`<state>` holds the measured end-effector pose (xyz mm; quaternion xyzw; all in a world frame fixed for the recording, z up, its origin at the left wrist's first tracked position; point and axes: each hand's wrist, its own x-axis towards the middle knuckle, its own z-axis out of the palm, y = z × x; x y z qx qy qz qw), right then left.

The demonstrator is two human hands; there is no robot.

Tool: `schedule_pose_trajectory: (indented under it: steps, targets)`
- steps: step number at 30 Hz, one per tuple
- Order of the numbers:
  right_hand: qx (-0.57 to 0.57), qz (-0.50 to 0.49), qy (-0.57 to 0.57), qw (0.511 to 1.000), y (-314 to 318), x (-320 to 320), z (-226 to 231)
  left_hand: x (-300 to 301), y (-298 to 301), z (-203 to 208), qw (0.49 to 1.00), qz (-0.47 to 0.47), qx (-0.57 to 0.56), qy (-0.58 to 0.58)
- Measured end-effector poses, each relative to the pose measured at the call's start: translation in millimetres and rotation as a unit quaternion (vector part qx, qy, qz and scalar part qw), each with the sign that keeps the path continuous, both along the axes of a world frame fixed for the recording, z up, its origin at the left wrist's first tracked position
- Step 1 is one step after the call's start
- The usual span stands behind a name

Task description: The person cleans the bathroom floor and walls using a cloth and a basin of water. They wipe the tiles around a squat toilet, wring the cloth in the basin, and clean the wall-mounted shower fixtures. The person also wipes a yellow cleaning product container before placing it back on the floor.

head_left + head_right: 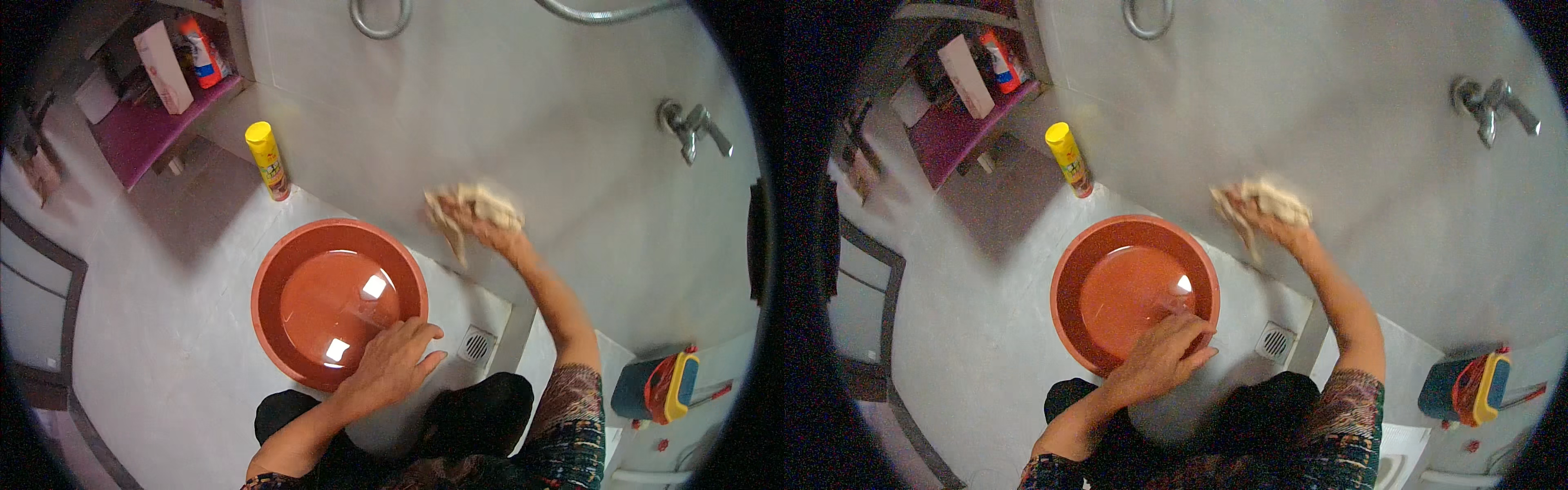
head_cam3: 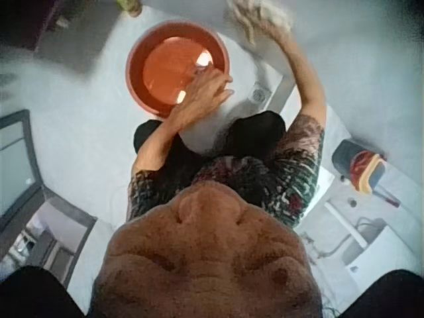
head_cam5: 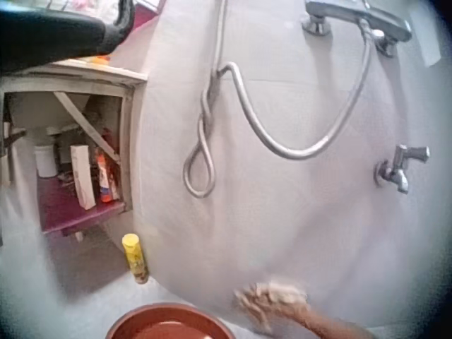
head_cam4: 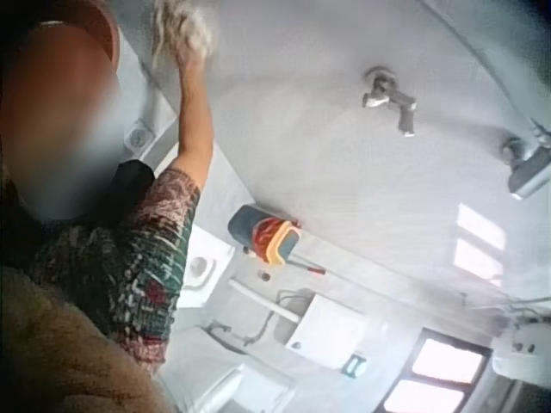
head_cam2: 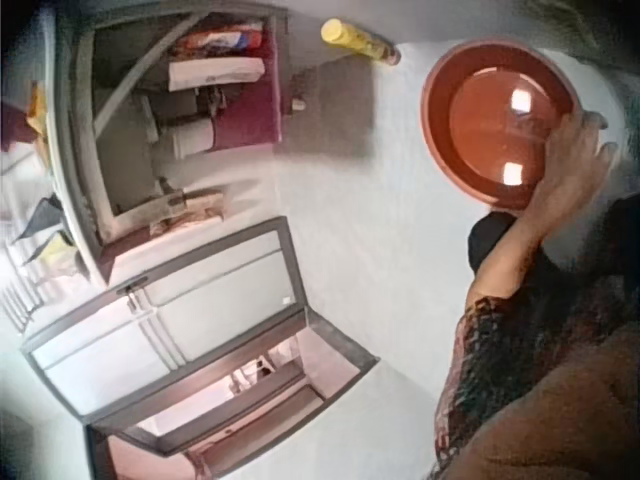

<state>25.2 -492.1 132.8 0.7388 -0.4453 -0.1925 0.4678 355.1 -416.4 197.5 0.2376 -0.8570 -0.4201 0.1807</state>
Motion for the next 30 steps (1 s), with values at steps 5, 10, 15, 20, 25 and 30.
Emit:
schedule_pose_trajectory:
  steps: [5, 10, 15, 20, 25, 30]
  targets:
    - [-0.108, -0.019, -0.162, 0.981, -76.7, 76.1, 127.3, 3.7, -2.0, -13.0, 0.999, 0.01, 0.01, -0.051]
    - [-0.189, 0.005, -0.107, 0.976, -80.4, 61.8, 89.5, -4.2, -3.9, -18.5, 0.997, 0.01, -0.006, -0.073]
    - [-0.059, -0.016, -0.033, 0.998, -39.8, 17.9, -7.2, -7.3, -2.4, -22.1, 0.995, 0.015, -0.004, -0.102]
    - [0.129, -0.076, -0.07, 0.986, 43.1, -37.2, -75.4, -6.4, -3.4, -24.1, 0.995, 0.013, -0.017, -0.098]
    - [0.275, -0.198, -0.183, 0.923, 103.4, -68.0, -67.7, -13.1, 1.6, -26.7, 0.99, -0.011, -0.057, -0.128]
    - [0.158, -0.101, -0.122, 0.975, 100.6, -65.0, -4.9, -23.5, 8.9, -25.0, 0.988, -0.037, -0.061, -0.134]
